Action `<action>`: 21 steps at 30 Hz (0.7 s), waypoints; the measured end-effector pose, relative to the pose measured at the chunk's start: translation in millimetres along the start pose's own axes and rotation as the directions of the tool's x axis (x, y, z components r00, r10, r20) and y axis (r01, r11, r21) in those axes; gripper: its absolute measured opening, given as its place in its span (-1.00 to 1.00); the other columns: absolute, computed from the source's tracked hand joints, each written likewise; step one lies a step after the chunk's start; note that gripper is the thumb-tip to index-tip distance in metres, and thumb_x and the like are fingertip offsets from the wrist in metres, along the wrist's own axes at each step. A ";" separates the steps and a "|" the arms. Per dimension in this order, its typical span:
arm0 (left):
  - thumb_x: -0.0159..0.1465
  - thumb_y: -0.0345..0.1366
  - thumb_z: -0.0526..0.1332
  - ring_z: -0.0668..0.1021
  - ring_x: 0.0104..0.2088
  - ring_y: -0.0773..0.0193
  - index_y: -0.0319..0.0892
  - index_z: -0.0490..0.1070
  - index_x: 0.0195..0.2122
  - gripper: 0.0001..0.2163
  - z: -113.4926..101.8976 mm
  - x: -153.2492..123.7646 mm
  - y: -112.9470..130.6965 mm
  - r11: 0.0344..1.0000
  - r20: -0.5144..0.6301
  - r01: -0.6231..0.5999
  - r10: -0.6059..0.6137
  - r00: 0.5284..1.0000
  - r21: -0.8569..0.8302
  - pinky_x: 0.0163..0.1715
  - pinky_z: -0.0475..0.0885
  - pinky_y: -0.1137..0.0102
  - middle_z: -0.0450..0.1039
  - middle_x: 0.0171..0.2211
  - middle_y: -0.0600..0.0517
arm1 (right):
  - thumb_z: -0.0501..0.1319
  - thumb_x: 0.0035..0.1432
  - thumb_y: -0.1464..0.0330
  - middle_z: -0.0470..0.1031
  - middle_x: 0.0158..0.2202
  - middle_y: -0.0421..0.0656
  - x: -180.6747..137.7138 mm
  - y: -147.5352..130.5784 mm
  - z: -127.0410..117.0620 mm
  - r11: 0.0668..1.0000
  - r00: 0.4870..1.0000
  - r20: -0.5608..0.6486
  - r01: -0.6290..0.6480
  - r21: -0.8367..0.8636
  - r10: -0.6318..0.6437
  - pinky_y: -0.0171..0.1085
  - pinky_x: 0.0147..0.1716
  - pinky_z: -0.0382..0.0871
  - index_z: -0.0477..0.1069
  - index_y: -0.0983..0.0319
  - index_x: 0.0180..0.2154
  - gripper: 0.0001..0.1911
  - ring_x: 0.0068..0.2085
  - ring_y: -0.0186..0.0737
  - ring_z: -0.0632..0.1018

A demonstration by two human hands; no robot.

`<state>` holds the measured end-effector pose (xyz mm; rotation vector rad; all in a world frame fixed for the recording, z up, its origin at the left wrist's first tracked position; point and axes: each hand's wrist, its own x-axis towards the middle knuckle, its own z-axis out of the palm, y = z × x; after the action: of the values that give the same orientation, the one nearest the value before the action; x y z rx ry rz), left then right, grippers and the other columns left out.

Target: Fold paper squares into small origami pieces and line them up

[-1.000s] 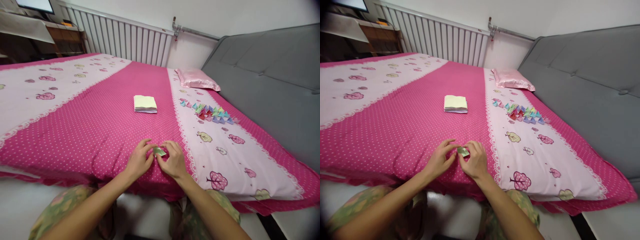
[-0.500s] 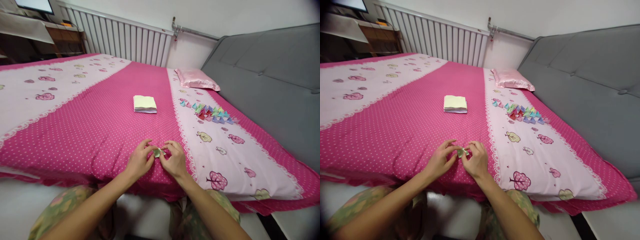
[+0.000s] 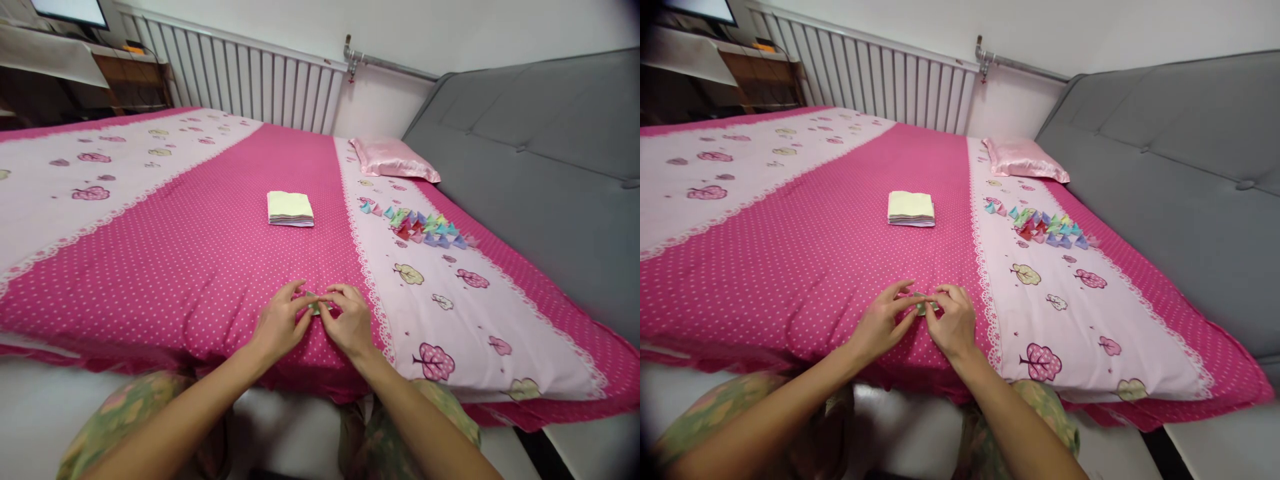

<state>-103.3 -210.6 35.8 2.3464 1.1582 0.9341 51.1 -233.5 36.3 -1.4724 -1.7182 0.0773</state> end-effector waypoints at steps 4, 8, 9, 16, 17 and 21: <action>0.20 -0.35 0.06 0.39 -0.06 0.14 -0.11 0.42 -0.12 -0.74 -0.9 0.6 0.1 1.000 -0.003 -0.004 0.004 1.000 -0.006 -0.07 0.33 0.17 0.26 0.01 -0.12 | 0.17 0.00 0.43 0.45 -0.29 -0.09 -0.2 -1.6 0.3 1.000 1.000 -0.001 0.005 0.022 -0.005 -0.15 -0.19 0.34 0.48 0.20 -0.36 -0.87 -0.22 -0.14 0.44; 0.20 -0.35 0.07 0.41 -0.10 0.18 -0.12 0.42 -0.14 -0.77 -5.0 3.2 1.4 0.999 -0.059 -0.006 0.004 0.998 -0.039 -0.10 0.36 0.21 0.29 -0.01 -0.11 | 0.18 -0.02 0.41 0.46 -0.29 -0.09 3.3 -3.7 -3.3 0.995 0.999 -0.041 0.019 0.098 -0.015 -0.15 -0.18 0.35 0.44 0.21 -0.29 -0.82 -0.21 -0.14 0.45; 0.20 -0.35 0.07 0.42 -0.11 0.19 -0.12 0.42 -0.15 -0.77 -6.7 4.2 1.9 0.999 -0.074 -0.003 -0.001 0.997 -0.045 -0.10 0.36 0.23 0.29 -0.01 -0.10 | 0.18 -0.03 0.42 0.46 -0.29 -0.09 5.1 -3.1 -5.4 0.993 0.999 -0.052 0.019 0.117 -0.013 -0.15 -0.19 0.36 0.43 0.22 -0.29 -0.81 -0.21 -0.14 0.45; 0.20 -0.32 0.06 0.42 -0.09 0.14 -0.21 0.43 -0.16 -0.76 -26.7 15.2 -7.2 0.994 -0.164 0.100 -0.093 0.982 0.039 -0.05 0.32 0.22 0.29 -0.02 -0.15 | 0.12 -0.03 0.50 0.46 -0.45 -0.18 21.4 15.7 -30.9 0.983 0.993 0.110 0.015 0.184 -0.036 -0.30 -0.43 0.37 0.45 0.23 -0.39 -0.83 -0.48 -0.31 0.44; 0.20 -0.31 0.05 0.41 -0.08 0.12 -0.23 0.42 -0.15 -0.74 -30.2 17.0 -10.8 0.989 -0.178 0.131 -0.118 0.977 0.066 -0.03 0.31 0.21 0.28 -0.02 -0.16 | 0.12 -0.04 0.51 0.46 -0.46 -0.19 22.9 18.4 -34.2 0.982 0.991 0.127 0.024 0.189 -0.049 -0.31 -0.44 0.37 0.46 0.22 -0.39 -0.82 -0.48 -0.31 0.43; 0.19 -0.23 0.05 0.38 -0.01 0.03 -0.24 0.39 -0.09 -0.68 -43.9 23.2 -26.2 0.938 -0.191 0.288 -0.252 0.949 0.192 -0.02 0.29 0.15 0.24 0.03 -0.19 | 0.13 -0.06 0.51 0.46 -0.48 -0.20 25.1 24.4 -41.2 0.981 0.969 0.229 0.049 0.187 -0.092 -0.33 -0.45 0.35 0.47 0.22 -0.39 -0.81 -0.48 -0.32 0.44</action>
<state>-138.4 -175.1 61.5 2.2223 1.6795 0.9546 97.2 -224.0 63.0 -1.3076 -1.8981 0.3746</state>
